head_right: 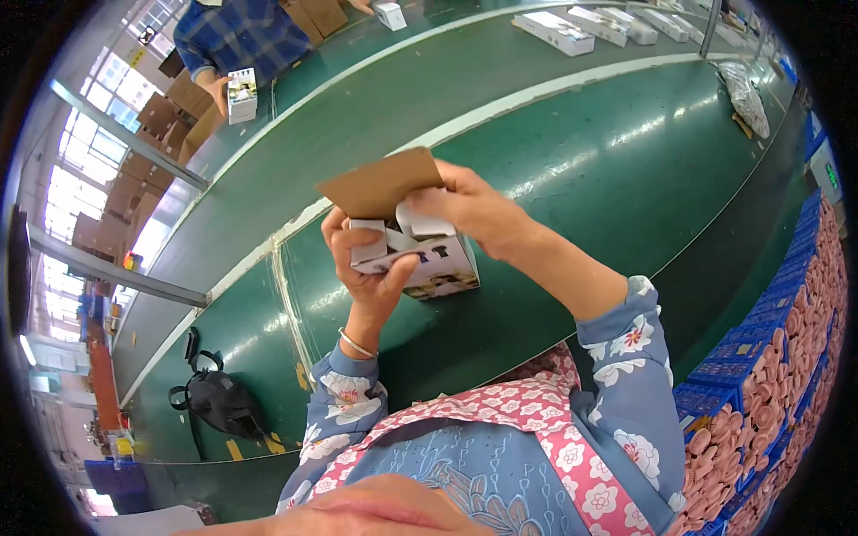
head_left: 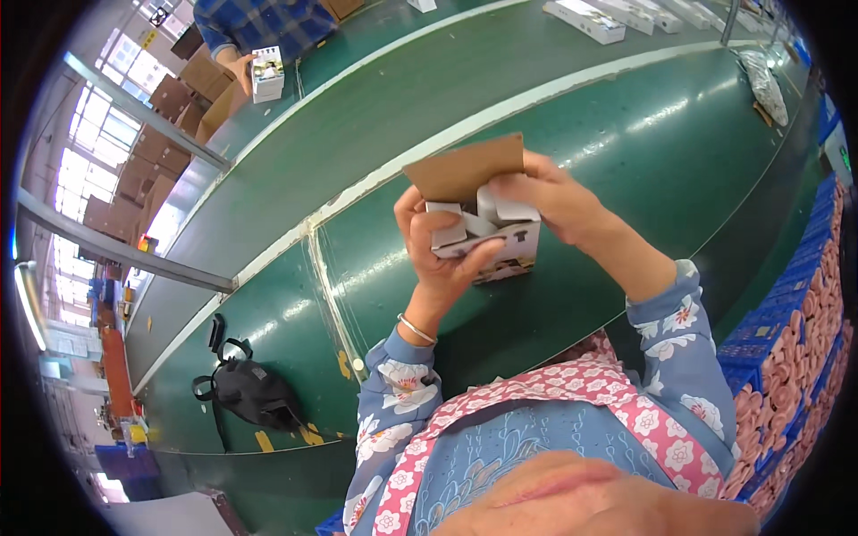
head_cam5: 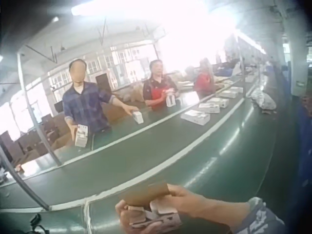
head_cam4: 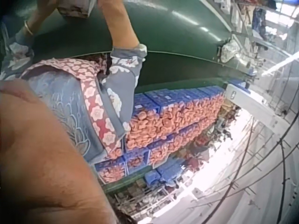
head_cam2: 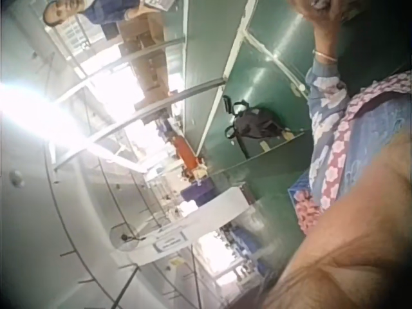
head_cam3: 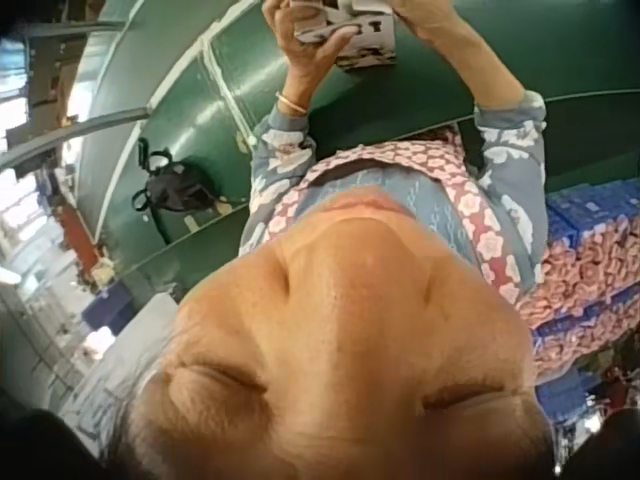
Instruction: The person repeatedly takes product boxes from a conveyor belt, folds and closes their flaps by hand, and places the closed boxes onto the assembly line.
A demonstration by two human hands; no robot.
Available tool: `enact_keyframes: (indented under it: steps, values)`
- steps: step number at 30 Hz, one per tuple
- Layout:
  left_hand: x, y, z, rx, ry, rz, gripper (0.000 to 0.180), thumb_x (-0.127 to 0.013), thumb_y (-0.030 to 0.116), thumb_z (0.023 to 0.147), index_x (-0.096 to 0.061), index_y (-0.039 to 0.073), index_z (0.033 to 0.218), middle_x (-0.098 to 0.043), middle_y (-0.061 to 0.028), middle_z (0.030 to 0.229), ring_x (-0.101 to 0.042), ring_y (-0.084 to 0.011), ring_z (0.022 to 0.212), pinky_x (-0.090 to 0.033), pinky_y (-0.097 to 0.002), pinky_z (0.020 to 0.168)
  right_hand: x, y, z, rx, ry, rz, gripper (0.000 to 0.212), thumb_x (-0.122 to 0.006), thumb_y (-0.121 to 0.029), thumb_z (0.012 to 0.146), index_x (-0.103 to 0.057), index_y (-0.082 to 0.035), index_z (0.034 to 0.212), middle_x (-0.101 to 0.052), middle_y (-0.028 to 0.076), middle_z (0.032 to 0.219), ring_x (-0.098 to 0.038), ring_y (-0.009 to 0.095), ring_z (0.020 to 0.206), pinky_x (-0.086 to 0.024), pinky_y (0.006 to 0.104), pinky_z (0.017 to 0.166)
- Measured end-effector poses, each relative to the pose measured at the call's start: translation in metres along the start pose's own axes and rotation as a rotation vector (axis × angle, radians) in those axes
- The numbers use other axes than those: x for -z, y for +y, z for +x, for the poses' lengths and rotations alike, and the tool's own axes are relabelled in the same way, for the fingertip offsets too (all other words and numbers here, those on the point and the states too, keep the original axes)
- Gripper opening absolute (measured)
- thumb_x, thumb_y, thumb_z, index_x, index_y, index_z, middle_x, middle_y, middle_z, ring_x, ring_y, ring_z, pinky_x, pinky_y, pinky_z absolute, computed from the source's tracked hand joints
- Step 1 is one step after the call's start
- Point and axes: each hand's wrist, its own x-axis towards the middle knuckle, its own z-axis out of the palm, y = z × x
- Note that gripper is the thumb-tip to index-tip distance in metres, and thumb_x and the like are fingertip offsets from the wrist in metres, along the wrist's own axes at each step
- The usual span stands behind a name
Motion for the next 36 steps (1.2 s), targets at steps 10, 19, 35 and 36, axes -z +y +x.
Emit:
enact_keyframes:
  steps: [10, 19, 35, 36]
  values:
    - [0.015, -0.002, -0.002, 0.037, 0.033, -0.049, 0.046, -0.084, 0.02, 0.064, -0.05, 0.002, 0.09, -0.051, -0.0198, 0.117, -0.056, -0.0327, 0.101, -0.048, -0.0387, 0.081, -0.011, -0.013, 0.0, 0.161, -0.186, -0.488, 0.028, -0.048, 0.004, 0.088, -0.06, -0.003, 0.112, -0.06, 0.003, 0.11, -0.053, 0.011, 0.102, -0.044, 0.0269, 0.089]
    - [0.005, 0.006, -0.007, 0.131, 0.083, -0.188, 0.086, -0.08, 0.011, 0.07, -0.019, 0.006, 0.132, -0.044, -0.0184, 0.12, -0.051, -0.0264, 0.106, -0.045, -0.0379, 0.089, 0.004, -0.045, 0.007, 0.418, -0.596, -0.898, 0.065, -0.077, -0.028, 0.072, -0.054, -0.009, 0.13, -0.052, 0.011, 0.132, -0.044, 0.027, 0.124, -0.034, 0.0398, 0.105]
    - [0.012, 0.004, 0.003, -0.082, -0.056, -0.029, 0.051, -0.058, 0.037, 0.09, -0.04, 0.005, 0.125, -0.043, -0.0221, 0.125, -0.049, -0.0348, 0.112, -0.044, -0.0416, 0.091, -0.015, -0.024, -0.004, 0.795, -0.249, -1.329, 0.042, -0.071, -0.021, 0.077, -0.063, -0.012, 0.118, -0.058, 0.014, 0.122, -0.056, 0.032, 0.104, -0.047, 0.0416, 0.086]
    - [0.012, 0.004, 0.003, -0.079, -0.044, -0.024, 0.051, -0.058, 0.037, 0.09, -0.04, 0.005, 0.125, -0.043, -0.0221, 0.125, -0.049, -0.0348, 0.112, -0.044, -0.0416, 0.091, -0.017, -0.025, -0.003, 0.817, -0.242, -1.344, 0.044, -0.071, -0.02, 0.076, -0.063, -0.013, 0.118, -0.059, 0.014, 0.12, -0.058, 0.031, 0.1, -0.048, 0.041, 0.085]
